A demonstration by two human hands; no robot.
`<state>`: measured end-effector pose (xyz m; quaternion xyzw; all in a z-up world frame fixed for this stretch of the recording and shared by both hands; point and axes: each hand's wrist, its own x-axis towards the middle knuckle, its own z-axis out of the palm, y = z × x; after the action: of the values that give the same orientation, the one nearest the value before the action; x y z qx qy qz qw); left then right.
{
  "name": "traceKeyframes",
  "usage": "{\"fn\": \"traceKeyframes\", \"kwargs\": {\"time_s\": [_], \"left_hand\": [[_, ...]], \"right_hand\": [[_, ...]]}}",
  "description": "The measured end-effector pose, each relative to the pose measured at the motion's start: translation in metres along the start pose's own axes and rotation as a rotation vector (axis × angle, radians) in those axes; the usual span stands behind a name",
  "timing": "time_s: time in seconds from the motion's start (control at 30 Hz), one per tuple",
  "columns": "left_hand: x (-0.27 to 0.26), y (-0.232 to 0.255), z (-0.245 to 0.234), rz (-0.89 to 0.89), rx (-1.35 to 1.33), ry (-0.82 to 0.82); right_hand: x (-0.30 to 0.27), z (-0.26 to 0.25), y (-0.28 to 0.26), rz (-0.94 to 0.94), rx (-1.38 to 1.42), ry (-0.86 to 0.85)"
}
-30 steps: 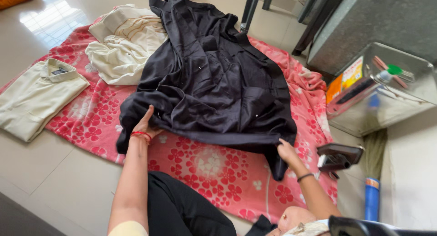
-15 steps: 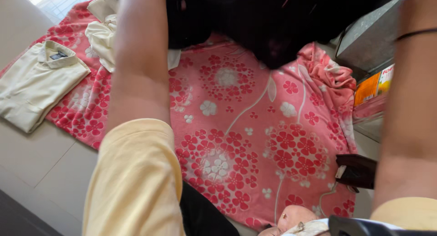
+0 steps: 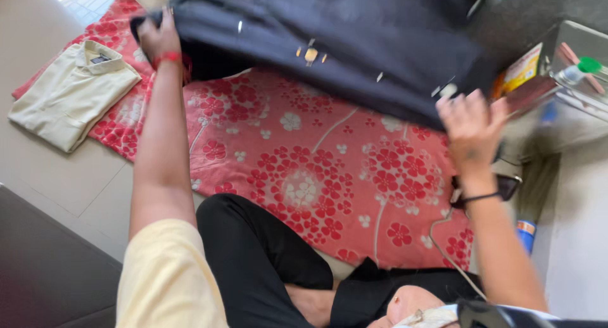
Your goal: The person irons a black jacket laid on a pink floral mat on the floor. They smooth the fabric with one hand while using an electric iron with the other, repeatedly adjusting the jacket and ironing different sections.
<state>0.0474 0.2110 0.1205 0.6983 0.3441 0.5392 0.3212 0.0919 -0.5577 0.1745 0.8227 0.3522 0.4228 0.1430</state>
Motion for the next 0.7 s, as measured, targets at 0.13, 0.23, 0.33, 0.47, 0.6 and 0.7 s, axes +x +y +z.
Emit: {"fn": "traceKeyframes", "kwargs": {"time_s": [0.13, 0.23, 0.33, 0.47, 0.6, 0.7], "left_hand": [[-0.102, -0.079, -0.072, -0.051, 0.455, -0.042], [-0.157, -0.116, -0.130, -0.553, 0.538, -0.334], [-0.184, -0.127, -0.164, -0.862, 0.674, 0.052], [-0.236, -0.118, -0.160, -0.409, 0.661, -0.100], [-0.302, -0.094, -0.110, -0.397, 0.502, -0.203], [-0.323, -0.081, -0.077, -0.965, 0.348, -0.387]], "right_hand": [[-0.076, -0.027, -0.099, 0.019, 0.133, -0.312], [-0.134, -0.033, -0.148, -0.021, 0.167, -0.578], [-0.178, -0.032, -0.175, -0.083, 0.685, -0.938], [-0.189, -0.016, -0.173, 0.396, 1.125, -0.822], [-0.175, 0.013, -0.155, 0.781, 0.931, -0.663], [-0.175, 0.038, -0.151, 0.849, 0.803, -0.604]]}}
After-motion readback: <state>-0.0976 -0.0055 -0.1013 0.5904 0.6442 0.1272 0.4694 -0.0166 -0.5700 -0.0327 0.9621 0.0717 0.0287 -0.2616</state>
